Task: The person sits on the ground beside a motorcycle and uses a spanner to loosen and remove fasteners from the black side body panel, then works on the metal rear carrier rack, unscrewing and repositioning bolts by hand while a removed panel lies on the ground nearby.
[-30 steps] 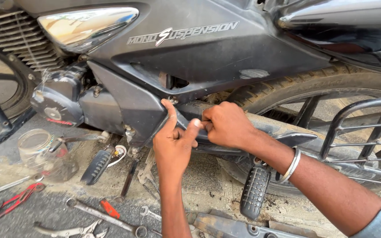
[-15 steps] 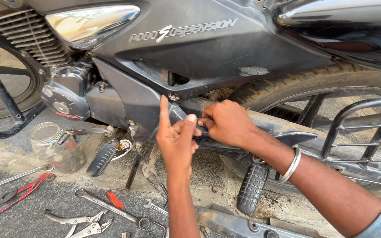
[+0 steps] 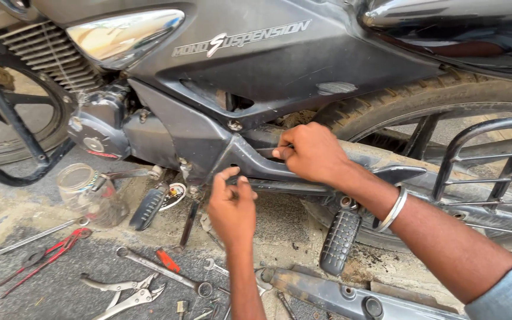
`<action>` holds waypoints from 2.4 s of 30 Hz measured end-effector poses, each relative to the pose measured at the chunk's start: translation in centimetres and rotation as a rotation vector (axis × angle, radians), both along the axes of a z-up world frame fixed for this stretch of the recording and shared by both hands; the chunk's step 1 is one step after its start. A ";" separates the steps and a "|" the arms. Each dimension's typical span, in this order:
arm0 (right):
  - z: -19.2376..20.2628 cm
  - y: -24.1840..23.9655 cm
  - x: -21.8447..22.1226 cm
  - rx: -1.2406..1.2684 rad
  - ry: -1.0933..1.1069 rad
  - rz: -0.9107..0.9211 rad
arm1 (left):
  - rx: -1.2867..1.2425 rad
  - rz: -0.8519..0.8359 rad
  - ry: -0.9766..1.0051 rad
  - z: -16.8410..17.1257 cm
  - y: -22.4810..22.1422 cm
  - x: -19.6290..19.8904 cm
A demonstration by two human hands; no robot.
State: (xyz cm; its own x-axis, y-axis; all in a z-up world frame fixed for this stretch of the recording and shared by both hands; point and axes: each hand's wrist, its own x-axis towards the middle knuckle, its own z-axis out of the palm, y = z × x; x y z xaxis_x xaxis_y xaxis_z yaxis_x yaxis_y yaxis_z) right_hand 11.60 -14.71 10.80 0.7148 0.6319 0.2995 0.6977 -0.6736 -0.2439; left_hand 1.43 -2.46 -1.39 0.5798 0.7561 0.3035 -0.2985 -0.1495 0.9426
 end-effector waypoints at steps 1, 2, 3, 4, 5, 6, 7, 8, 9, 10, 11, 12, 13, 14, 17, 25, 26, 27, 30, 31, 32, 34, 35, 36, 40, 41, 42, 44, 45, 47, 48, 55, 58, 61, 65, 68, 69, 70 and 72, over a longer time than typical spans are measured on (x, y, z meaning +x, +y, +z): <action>-0.3 0.0 0.2 0.009 -0.010 0.005 | -0.005 0.003 0.122 0.2 -0.4 -0.4; -0.4 -0.2 0.4 0.007 -0.008 0.012 | -0.007 0.009 0.123 0.8 -0.6 -0.7; -0.6 -0.3 0.6 0.005 -0.018 0.024 | 0.001 0.014 0.181 1.2 -0.8 -1.0; -0.8 -0.3 0.8 0.002 -0.028 0.037 | 0.009 0.018 0.239 1.6 -1.0 -1.3; -0.9 -0.3 0.8 -0.007 -0.023 0.047 | -0.002 0.026 0.244 1.3 -1.0 -1.2; -1.0 -0.3 0.9 0.004 -0.042 0.064 | 0.062 0.081 0.224 1.0 -0.9 -1.1; -1.1 -0.2 0.9 0.013 -0.058 0.082 | 0.123 0.135 0.207 0.6 -0.9 -1.0; -0.8 -0.2 0.5 0.001 -0.052 0.092 | 0.110 0.143 0.214 0.3 -0.8 -1.1; -0.3 0.1 0.1 -0.031 -0.038 0.051 | 0.152 0.171 0.215 0.1 -0.5 -0.9; 0.2 0.3 -0.2 -0.062 -0.024 0.010 | 0.194 0.199 0.218 -0.1 -0.2 -0.8; 0.1 0.3 -0.1 -0.067 -0.021 0.017 | 0.189 0.205 0.222 -0.2 0.0 -0.8; 0.0 0.2 0.1 -0.039 -0.030 0.033 | 0.162 0.200 0.185 -0.3 0.3 -0.7; -0.4 0.0 0.0 -0.015 -0.030 0.046 | 0.132 0.192 0.156 -0.7 0.4 -0.9; -0.5 -0.2 0.3 -0.024 -0.019 0.049 | 0.125 0.194 0.168 -1.0 0.5 -0.8; -0.8 -0.2 0.6 -0.088 -0.101 0.078 | -0.009 0.178 0.155 -2.0 0.7 -0.5; -0.2 -0.5 -0.7 -0.084 -0.035 -0.082 | 0.017 0.139 0.041 -2.2 1.2 -0.6; -0.2 -0.4 -1.1 -0.097 -0.030 -0.080 | 0.004 0.140 0.048 -2.4 1.2 -0.7; 0.0 -0.3 -1.4 -0.096 -0.042 -0.085 | -0.034 0.145 0.041 -2.5 1.4 -0.7; -0.1 0.1 -1.9 -0.047 -0.048 -0.114 | -0.089 0.126 0.023 -2.5 1.9 -0.8; -0.1 0.1 -2.0 -0.001 -0.039 -0.143 | -0.108 0.097 0.015 -2.4 1.9 -0.8; -0.2 -0.1 -1.8 -0.007 -0.043 -0.150 | -0.114 0.090 0.012 -2.7 2.0 -0.7; -0.2 -0.3 -1.2 0.143 0.077 -0.081 | -0.163 0.108 -0.045 -3.3 2.2 -0.2; -0.4 -0.4 -1.2 0.133 0.070 -0.090 | -0.174 0.099 -0.049 -3.8 2.2 0.2; -0.5 -0.4 -1.2 0.128 0.067 -0.082 | -0.311 0.053 -0.196 -4.3 2.2 0.6; -0.8 -0.1 -1.2 0.115 0.067 -0.073 | -0.541 0.061 -0.415 -4.5 2.6 1.4; -0.9 -0.1 -1.2 0.111 0.057 -0.067 | -0.544 0.063 -0.426 -4.3 2.6 1.2; -1.0 -0.1 -1.2 0.119 0.081 -0.090 | -0.454 0.100 -0.360 -4.0 2.6 1.0; -0.8 0.1 -1.6 0.126 0.091 -0.110 | -0.367 0.136 -0.308 -3.4 2.7 0.7; -0.6 0.4 -1.9 0.089 0.044 -0.136 | -0.339 0.106 -0.314 -3.2 2.7 0.5; -0.4 1.2 -2.7 0.047 -0.012 -0.156 | -0.316 0.082 -0.330 -2.8 2.9 0.1; -0.3 1.6 -3.0 0.008 0.004 -0.195 | -0.326 0.044 -0.295 -2.5 3.0 -0.1; -0.9 2.0 -2.5 -0.278 -0.275 -0.240 | -0.179 -0.047 -0.213 -2.5 3.5 -1.1; -1.0 0.5 -2.0 -0.121 -0.153 -0.183 | -0.044 -0.030 -0.226 -2.8 3.9 -1.0; -0.8 0.8 -2.6 -0.157 -0.105 -0.355 | -0.009 0.009 -0.192 -3.2 4.2 -1.2; -1.1 -0.8 -1.3 -0.161 -0.113 -0.256 | -0.043 -0.008 -0.191 -3.2 4.5 -1.4; -1.0 -0.2 -1.8 -0.164 -0.119 -0.328 | -0.046 -0.046 -0.163 -3.0 4.3 -1.4; -1.0 -0.3 -1.8 -0.166 -0.119 -0.341 | -0.025 -0.044 -0.178 -2.9 4.2 -1.3; -1.0 -0.3 -1.9 -0.167 -0.120 -0.354 | -0.003 -0.042 -0.192 -2.8 4.0 -1.3; -1.2 -0.7 -1.2 -0.150 -0.108 -0.314 | 0.005 -0.055 -0.201 -2.7 3.8 -1.2</action>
State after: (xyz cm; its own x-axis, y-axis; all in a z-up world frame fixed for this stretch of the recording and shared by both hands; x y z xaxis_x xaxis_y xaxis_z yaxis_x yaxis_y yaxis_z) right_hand 10.40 -15.45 9.63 0.8505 0.4288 0.3046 0.4671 -0.8820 -0.0627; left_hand 0.25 1.34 -4.06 0.5476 0.7232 0.4209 -0.4885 -0.1320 0.8625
